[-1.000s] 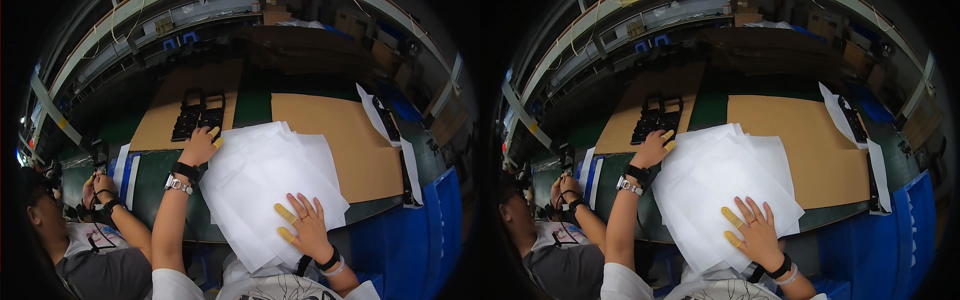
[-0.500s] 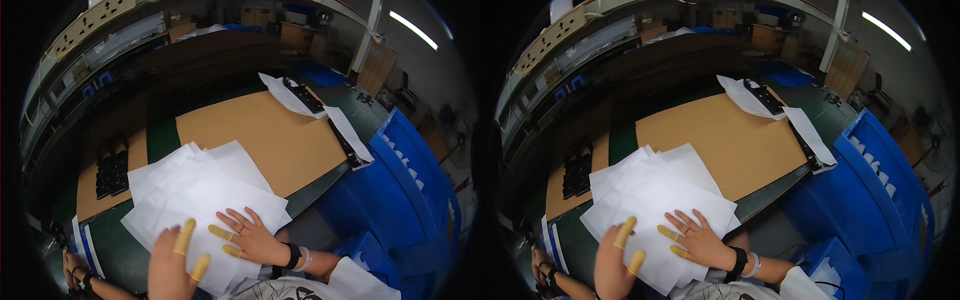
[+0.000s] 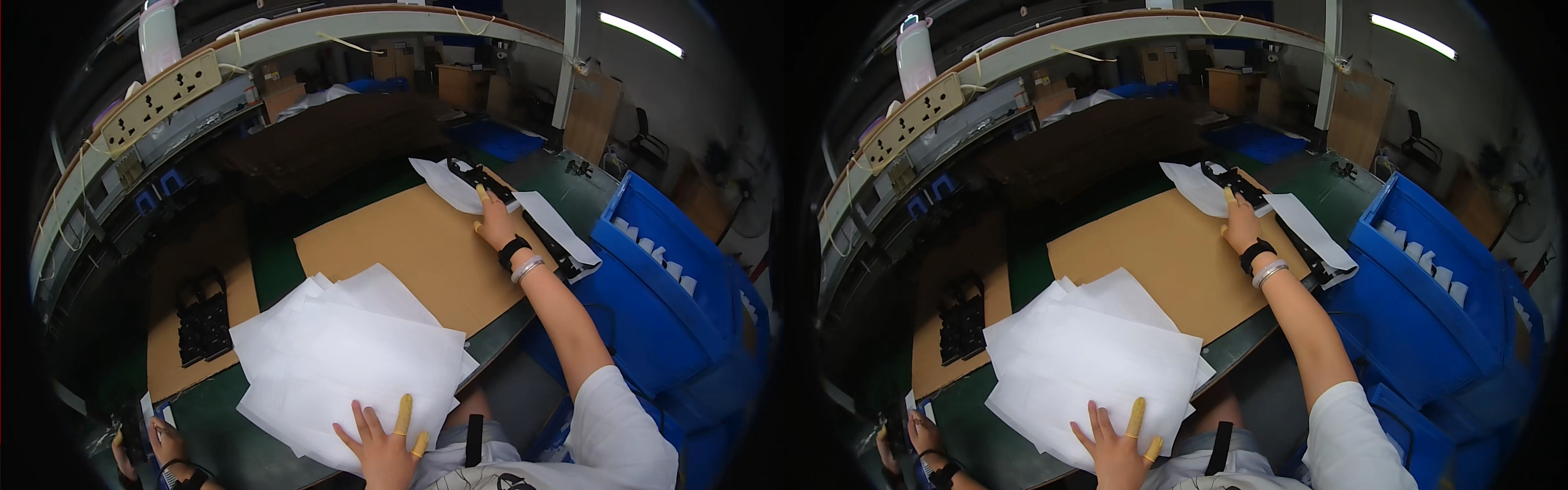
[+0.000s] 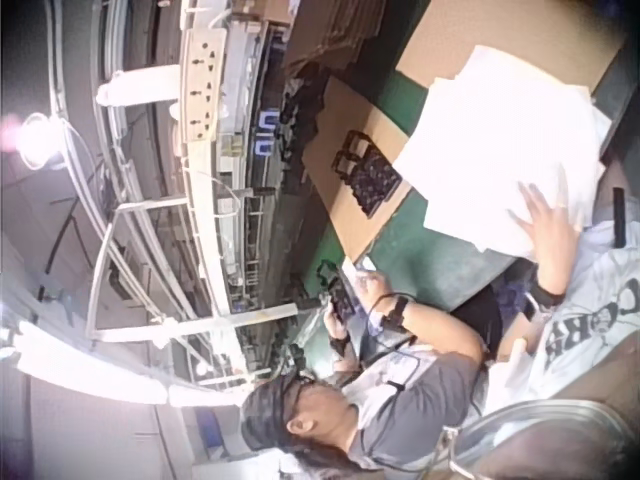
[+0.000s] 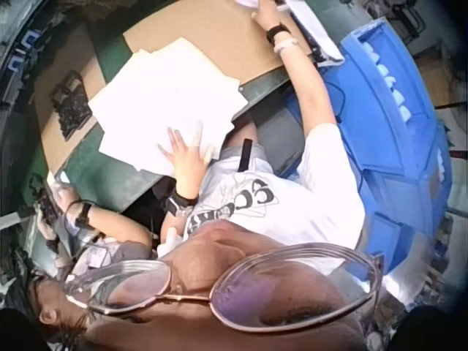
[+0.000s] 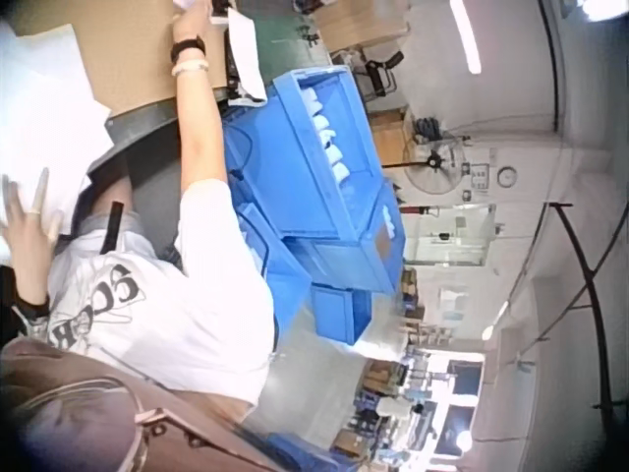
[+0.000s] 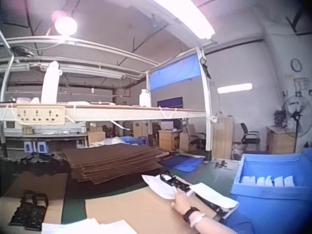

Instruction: Wrapping plastic parts in protective foam sheets and placing them into blue storage bins.

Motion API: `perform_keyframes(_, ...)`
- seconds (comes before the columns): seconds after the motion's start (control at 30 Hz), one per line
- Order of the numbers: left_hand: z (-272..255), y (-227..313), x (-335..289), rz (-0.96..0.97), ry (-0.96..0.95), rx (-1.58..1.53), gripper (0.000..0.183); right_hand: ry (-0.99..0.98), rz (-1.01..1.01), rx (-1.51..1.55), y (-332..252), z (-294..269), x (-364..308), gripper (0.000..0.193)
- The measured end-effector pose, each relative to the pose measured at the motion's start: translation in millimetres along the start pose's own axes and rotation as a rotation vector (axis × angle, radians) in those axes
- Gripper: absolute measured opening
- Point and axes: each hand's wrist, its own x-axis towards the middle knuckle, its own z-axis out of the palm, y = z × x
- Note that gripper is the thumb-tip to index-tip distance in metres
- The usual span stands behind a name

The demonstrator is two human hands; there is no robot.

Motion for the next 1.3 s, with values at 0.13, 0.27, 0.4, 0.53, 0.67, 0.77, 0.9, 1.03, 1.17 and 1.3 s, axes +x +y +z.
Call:
perform_keyframes(0.13,15,-12,-10,0.001,0.084,-0.057,0.070,-0.356,0.099,-0.017,-21,-6,6,0.017)
perform_keyframes(0.27,17,-9,-10,0.000,0.019,0.052,0.068,-0.172,0.012,0.422,-54,-37,-8,0.018)
perform_keyframes(0.4,8,-8,-12,0.007,0.040,-0.013,0.067,-0.121,-0.270,0.804,-142,-112,-47,0.025)
perform_keyframes(0.53,3,-10,-10,0.012,0.032,-0.125,0.063,-0.911,-0.956,0.661,-189,-146,-125,0.026)
perform_keyframes(0.67,-11,-11,-10,0.042,0.196,-0.117,0.061,-1.140,-1.037,0.595,-188,-141,-159,0.027)
perform_keyframes(0.77,-30,-7,-7,0.079,0.366,-0.118,0.058,-1.190,-1.043,0.689,-180,-131,-151,0.028)
perform_keyframes(0.9,-34,-7,1,0.114,0.385,-0.217,0.071,-1.625,-0.690,1.175,-174,-118,-120,0.030)
perform_keyframes(1.03,-4,-10,21,0.024,0.212,-0.221,0.049,-0.642,0.030,0.992,-109,-53,-52,0.025)
perform_keyframes(1.17,-6,-8,23,0.047,0.202,-0.222,0.049,-0.014,0.012,-0.099,-14,-17,-22,0.040)
perform_keyframes(1.3,-2,-17,21,0.011,0.168,-0.150,0.049,-0.595,0.251,-0.128,-44,-38,-23,0.057)
